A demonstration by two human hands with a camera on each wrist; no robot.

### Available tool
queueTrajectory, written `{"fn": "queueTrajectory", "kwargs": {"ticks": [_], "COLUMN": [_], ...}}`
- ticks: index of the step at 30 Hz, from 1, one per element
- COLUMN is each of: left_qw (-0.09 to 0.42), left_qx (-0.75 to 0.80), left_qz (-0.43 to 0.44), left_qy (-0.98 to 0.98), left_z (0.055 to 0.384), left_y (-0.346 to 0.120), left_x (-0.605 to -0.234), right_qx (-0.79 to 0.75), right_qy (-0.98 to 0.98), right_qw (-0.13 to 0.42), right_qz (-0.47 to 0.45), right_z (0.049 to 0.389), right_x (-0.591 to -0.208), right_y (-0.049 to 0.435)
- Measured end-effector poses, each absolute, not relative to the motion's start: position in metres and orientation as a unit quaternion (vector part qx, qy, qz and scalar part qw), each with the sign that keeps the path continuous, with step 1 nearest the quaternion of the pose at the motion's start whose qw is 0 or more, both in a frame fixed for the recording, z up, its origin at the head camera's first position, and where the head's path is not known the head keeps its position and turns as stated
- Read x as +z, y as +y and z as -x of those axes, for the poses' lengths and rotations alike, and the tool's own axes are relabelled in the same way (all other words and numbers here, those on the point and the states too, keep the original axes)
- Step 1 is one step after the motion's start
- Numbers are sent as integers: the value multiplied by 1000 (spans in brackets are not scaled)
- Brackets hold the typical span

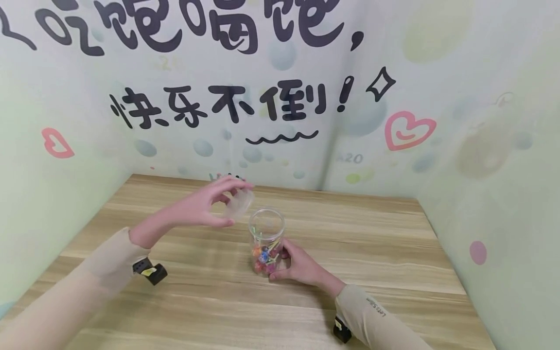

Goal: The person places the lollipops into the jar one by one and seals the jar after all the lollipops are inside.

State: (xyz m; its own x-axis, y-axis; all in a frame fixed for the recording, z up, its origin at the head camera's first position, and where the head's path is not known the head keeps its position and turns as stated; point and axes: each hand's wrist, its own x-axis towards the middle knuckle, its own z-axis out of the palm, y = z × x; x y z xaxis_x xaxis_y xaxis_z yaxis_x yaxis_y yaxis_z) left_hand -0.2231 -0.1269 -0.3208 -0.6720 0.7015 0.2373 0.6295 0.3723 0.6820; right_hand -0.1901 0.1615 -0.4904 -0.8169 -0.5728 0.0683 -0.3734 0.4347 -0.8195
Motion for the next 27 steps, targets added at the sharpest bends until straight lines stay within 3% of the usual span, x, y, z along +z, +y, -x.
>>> {"fn": "queueTrajectory", "kwargs": {"ticks": [11,18,27], "left_qw": [45,28,7], "left_qx": [332,320,309], "left_qz": [-407,-418,-419], "left_qy": [850,850,854], "left_z": [219,214,210], "left_y": [-99,-87,-81], "left_x": [-320,-325,-328], "right_qx": [-455,-448,-443], "right_qy": [838,843,847], "right_qw": [108,102,95], "right_qz": [281,280,278], "right_z": [188,176,189], "right_x": [-491,-468,-493], "right_y": [158,149,155]}}
